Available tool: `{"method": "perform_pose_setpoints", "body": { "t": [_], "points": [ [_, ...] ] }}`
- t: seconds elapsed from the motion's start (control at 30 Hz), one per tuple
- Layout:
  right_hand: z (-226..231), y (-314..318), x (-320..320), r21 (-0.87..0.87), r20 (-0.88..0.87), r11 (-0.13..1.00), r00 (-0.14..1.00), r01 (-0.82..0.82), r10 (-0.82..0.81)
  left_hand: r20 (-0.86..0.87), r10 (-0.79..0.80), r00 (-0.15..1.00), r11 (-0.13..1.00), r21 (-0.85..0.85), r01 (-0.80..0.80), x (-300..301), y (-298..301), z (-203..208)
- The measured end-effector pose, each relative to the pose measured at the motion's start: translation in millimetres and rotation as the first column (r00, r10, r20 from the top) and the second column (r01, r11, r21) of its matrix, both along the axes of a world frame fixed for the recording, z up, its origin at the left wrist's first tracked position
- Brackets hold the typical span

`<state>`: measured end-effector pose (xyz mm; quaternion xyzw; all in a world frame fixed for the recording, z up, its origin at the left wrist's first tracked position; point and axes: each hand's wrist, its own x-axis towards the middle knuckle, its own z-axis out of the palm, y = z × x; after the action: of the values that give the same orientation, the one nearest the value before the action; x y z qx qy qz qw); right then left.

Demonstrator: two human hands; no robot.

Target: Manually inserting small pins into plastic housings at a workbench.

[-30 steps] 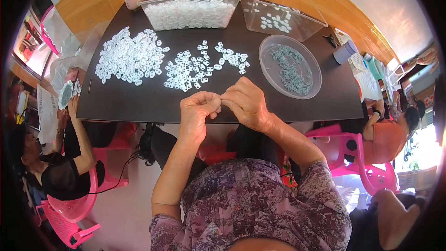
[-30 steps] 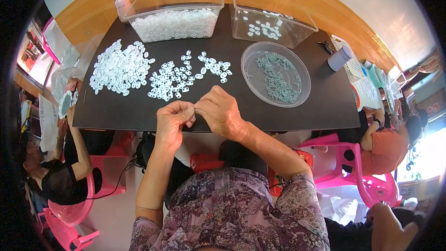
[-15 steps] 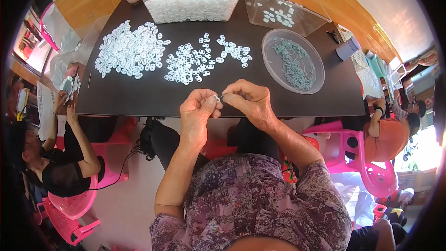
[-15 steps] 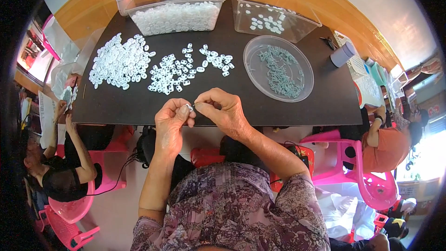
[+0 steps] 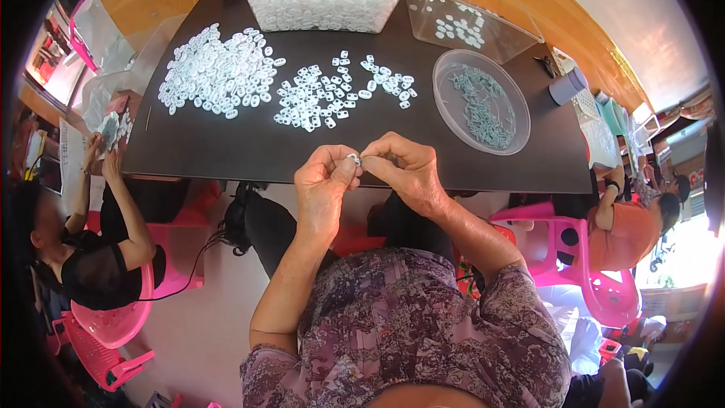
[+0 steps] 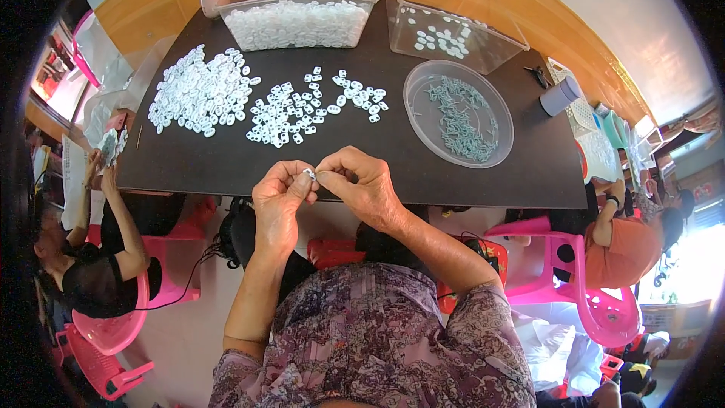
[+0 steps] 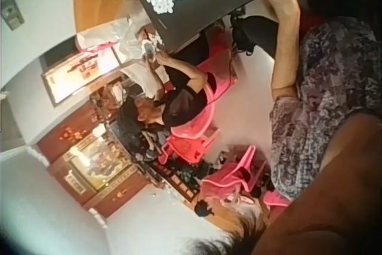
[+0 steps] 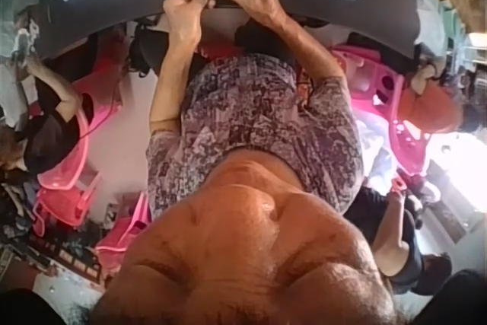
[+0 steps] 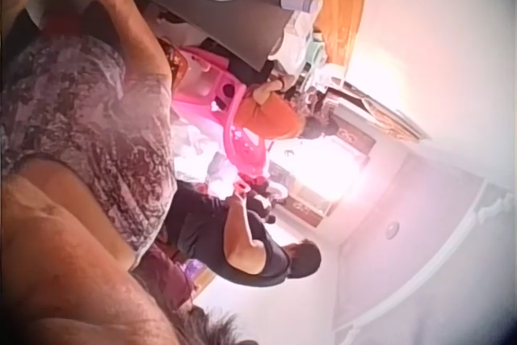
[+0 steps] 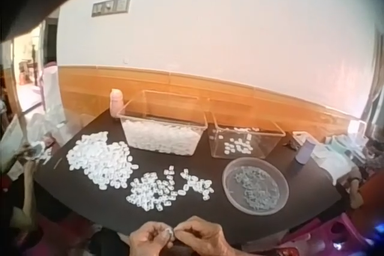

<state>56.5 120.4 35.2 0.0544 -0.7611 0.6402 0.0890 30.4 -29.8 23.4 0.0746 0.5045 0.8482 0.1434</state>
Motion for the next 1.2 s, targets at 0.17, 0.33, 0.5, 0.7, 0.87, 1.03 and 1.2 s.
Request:
{"method": "perform_pose_setpoints", "body": {
  "t": [0.17, 0.33, 0.5, 0.7, 0.87, 1.03, 1.2],
  "points": [
    [-2.5, -3.0, 0.4, -0.011, -0.023, 1.0, 1.0, 0.006, -0.007, -0.001, 0.01, 1.0, 1.0, -0.018, -0.01, 1.7, -1.5, 0.2],
    [-1.4, -6.4, 1.1, -0.059, -0.007, 0.998, 1.0, -0.004, 0.004, 0.009, 0.028, 1.0, 1.0, 0.005, -0.028, 3.6, -1.5, 0.8],
    [-1.0, -8.3, 1.4, -0.082, 0.05, 0.997, 0.999, -0.012, 0.016, -0.004, 0.021, 1.0, 1.0, -0.013, -0.021, 4.3, -3.3, -1.8],
    [-4.9, -10.5, 0.6, 0.008, 0.017, 1.0, 1.0, -0.003, 0.003, -0.06, 0.1, 0.993, 0.993, -0.059, -0.103, 8.7, 0.6, -4.6],
    [-1.5, -14.8, 0.8, 0.116, -0.006, 0.993, 1.0, 0.017, -0.016, -0.149, 0.18, 0.972, 0.969, -0.145, -0.202, 14.6, 4.6, -4.5],
    [-12.0, -17.9, -2.4, 0.066, -0.007, 0.998, 1.0, 0.026, -0.025, -0.21, 0.29, 0.934, 0.937, -0.138, -0.322, 15.2, 10.9, -13.3],
    [-14.5, -13.9, -5.4, 0.145, -0.054, 0.989, 0.998, -0.011, 0.019, -0.102, 0.235, 0.967, 0.965, -0.093, -0.245, 8.9, 3.9, -13.1]
  ]
}}
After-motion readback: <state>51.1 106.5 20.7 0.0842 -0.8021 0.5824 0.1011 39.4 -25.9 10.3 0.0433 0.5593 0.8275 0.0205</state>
